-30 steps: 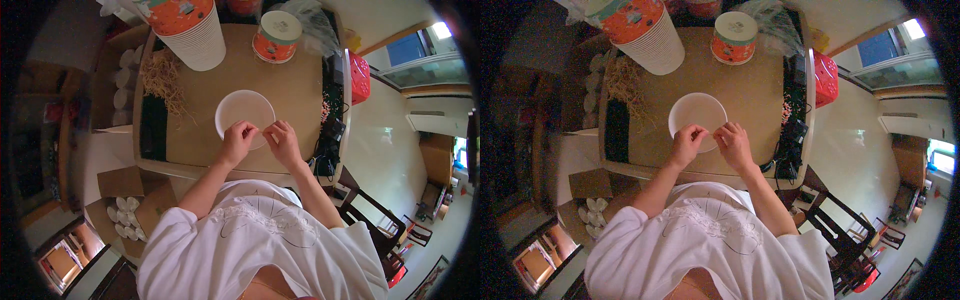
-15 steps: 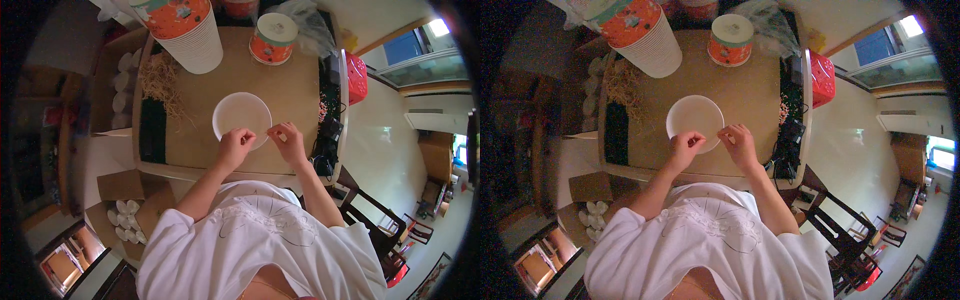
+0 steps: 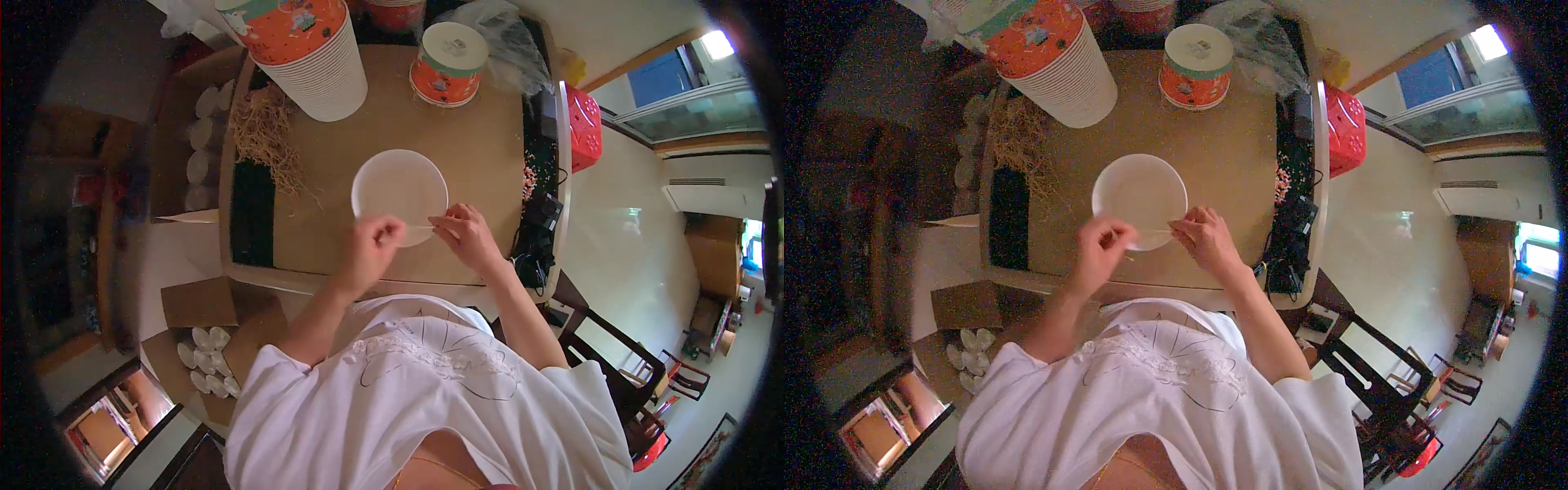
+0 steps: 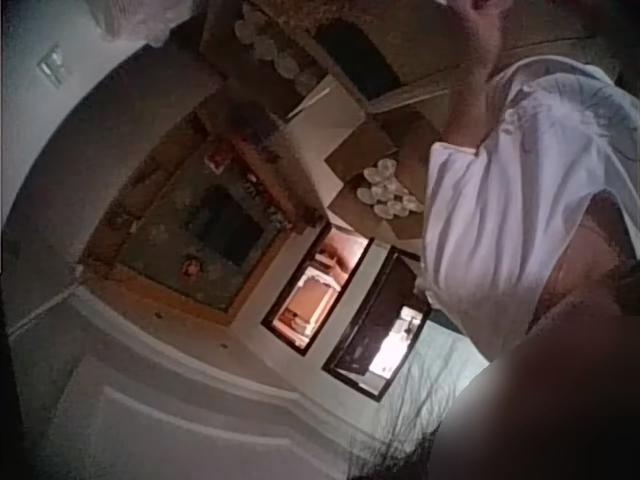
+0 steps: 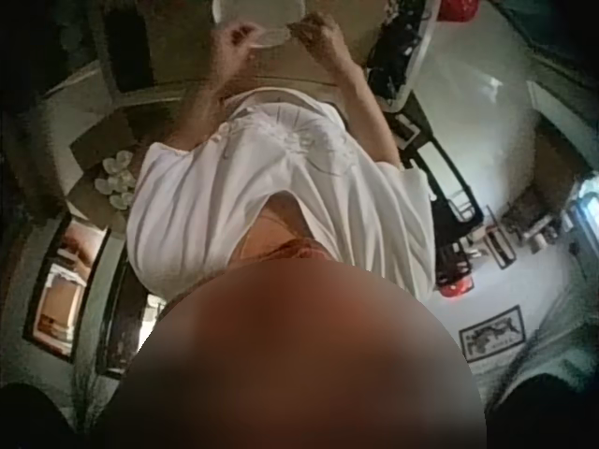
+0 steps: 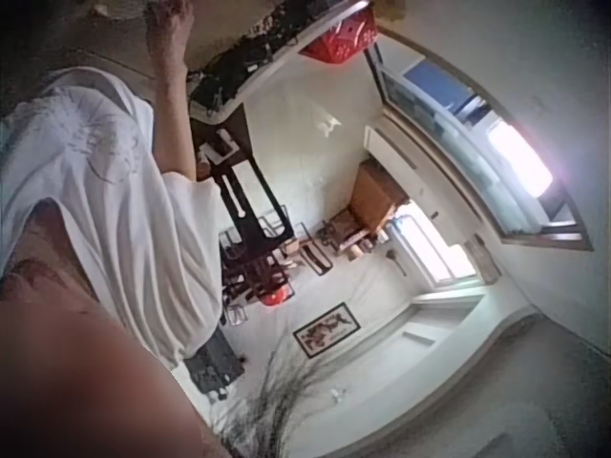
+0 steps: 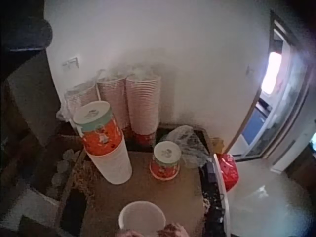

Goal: Packaging and organizing paper buckets using rubber bands.

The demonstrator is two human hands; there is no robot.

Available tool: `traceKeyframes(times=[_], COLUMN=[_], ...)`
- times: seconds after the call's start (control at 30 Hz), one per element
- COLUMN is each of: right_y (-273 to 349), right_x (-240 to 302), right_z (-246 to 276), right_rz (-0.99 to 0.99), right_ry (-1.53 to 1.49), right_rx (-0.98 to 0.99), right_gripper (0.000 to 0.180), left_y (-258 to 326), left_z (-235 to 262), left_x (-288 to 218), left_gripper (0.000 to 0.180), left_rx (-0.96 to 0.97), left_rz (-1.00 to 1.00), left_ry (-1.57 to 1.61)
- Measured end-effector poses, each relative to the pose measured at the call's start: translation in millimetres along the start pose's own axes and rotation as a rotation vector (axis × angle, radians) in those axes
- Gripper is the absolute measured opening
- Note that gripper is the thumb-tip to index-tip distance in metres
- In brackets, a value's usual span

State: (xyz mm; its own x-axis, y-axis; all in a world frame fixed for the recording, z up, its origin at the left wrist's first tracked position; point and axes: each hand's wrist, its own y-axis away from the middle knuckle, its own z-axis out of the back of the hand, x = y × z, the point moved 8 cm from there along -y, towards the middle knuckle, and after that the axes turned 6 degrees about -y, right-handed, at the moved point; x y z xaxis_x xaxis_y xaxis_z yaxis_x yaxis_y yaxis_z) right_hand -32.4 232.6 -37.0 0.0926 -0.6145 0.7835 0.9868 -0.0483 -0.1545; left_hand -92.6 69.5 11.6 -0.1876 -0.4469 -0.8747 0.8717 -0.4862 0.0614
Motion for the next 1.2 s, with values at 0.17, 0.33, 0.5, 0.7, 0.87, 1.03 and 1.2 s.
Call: traceKeyframes(times=[0.17,0.33,0.5,0.7,0.87,1.03,1.2], right_y=[-7,-38,-82,-117,-88,26,80], right_x=[-9,-23,-63,-60,-7,-8,-8], right_z=[-6,10,20,21,59,0,-66], right_rz=[-0.021,-0.108,-0.137,-0.012,0.220,-0.414,-0.668], right_ry=[-0.012,-0.047,0.069,0.197,0.153,-0.377,-1.026], right_rx=[0.134,0.181,0.132,0.063,-0.278,0.085,0.190], right_gripper=[0.008,0.010,0.015,0.011,0.022,0.021,0.017], left_y=[-39,-41,-30,-9,17,33,34], left_z=[32,21,-13,-58,-76,-83,-98], left_x=[45,70,69,97,106,97,63], left_gripper=[0.005,0.005,0.010,0.015,0.020,0.020,0.019], left_rx=[-0.128,0.070,0.159,0.123,0.149,0.181,0.307], left_rz=[-0.108,-0.118,-0.136,0.204,0.464,0.695,0.663], left_ry=[-0.379,-0.468,-0.374,0.300,0.580,0.782,0.928])
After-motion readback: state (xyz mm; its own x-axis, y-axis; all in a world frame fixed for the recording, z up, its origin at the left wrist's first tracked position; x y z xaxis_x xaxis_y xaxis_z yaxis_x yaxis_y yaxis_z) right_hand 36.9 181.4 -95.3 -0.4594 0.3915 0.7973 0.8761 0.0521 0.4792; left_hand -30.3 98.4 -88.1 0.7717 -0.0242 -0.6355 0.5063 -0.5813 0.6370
